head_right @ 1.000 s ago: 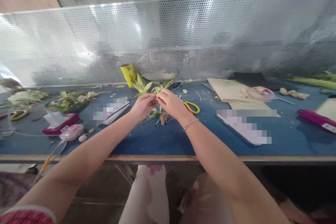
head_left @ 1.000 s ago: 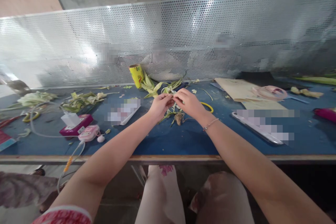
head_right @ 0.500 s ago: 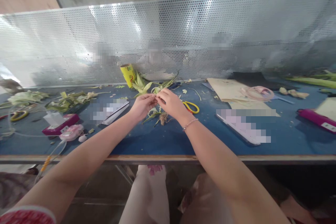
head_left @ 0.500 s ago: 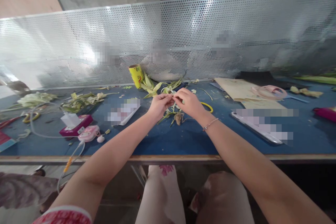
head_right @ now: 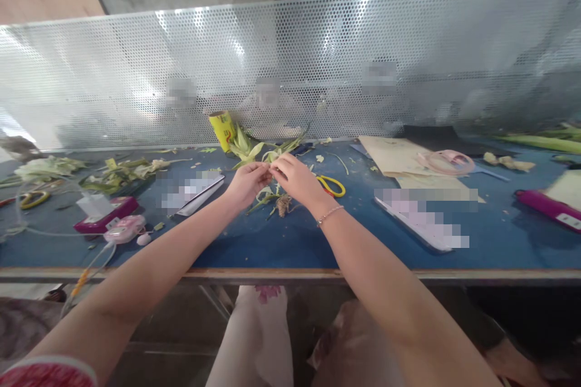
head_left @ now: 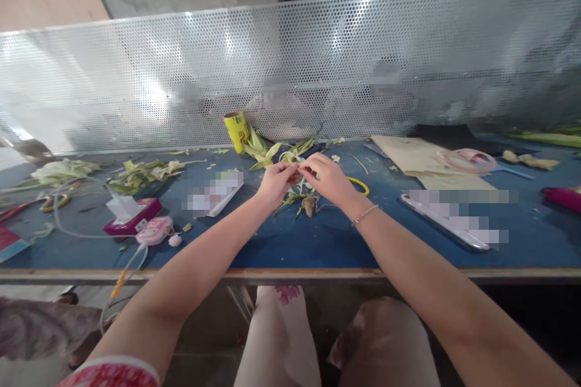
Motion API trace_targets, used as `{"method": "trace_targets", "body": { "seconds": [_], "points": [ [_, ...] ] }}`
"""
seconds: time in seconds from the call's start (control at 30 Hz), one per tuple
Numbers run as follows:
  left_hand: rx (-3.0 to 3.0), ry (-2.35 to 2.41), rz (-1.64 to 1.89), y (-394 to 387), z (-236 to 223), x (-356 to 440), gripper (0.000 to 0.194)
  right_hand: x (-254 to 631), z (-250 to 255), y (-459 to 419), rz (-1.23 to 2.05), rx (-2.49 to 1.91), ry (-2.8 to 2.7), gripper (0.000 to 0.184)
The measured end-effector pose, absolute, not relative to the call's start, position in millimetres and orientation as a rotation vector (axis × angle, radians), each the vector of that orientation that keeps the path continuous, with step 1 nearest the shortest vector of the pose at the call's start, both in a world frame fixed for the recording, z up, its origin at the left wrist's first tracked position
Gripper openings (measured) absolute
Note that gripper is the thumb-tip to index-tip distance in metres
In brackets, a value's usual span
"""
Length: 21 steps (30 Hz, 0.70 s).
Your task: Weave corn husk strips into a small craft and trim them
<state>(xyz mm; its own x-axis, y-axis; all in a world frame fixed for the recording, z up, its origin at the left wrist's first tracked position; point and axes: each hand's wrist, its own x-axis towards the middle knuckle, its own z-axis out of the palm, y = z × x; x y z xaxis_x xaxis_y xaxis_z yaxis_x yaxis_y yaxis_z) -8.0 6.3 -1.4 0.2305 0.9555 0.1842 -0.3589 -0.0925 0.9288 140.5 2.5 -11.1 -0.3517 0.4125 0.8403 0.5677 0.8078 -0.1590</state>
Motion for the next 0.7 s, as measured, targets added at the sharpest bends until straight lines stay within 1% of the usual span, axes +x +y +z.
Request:
{"method": "trace_targets", "body": {
  "seconds": [0.17,0.33,0.47,0.57,0.7],
  "points": [
    [1.180,0.686,1.254,5.8,-1.0,-7.8,0.022,140.5,-9.8,0.5,-0.198,-0.741,-1.980,0.015],
    [1.171,0.701,1.250,6.3,-1.4,-7.1,0.021,137.5,-11.2,2.4,-0.125,-0.736,-1.899,0.011],
    [1.156,0.728,1.286,6.4,-1.1,-5.7,0.019,133.7,-15.2,9.7,0.062,-0.775,-1.768,0.007],
    [1.153,0.756,1.315,5.5,-0.3,-4.3,0.018,132.5,-18.7,16.9,0.238,-0.819,-1.682,0.012],
    [1.161,0.773,1.329,5.1,-0.2,-3.1,0.017,131.7,-19.8,20.7,0.574,-0.825,-1.653,0.016]
  ]
}}
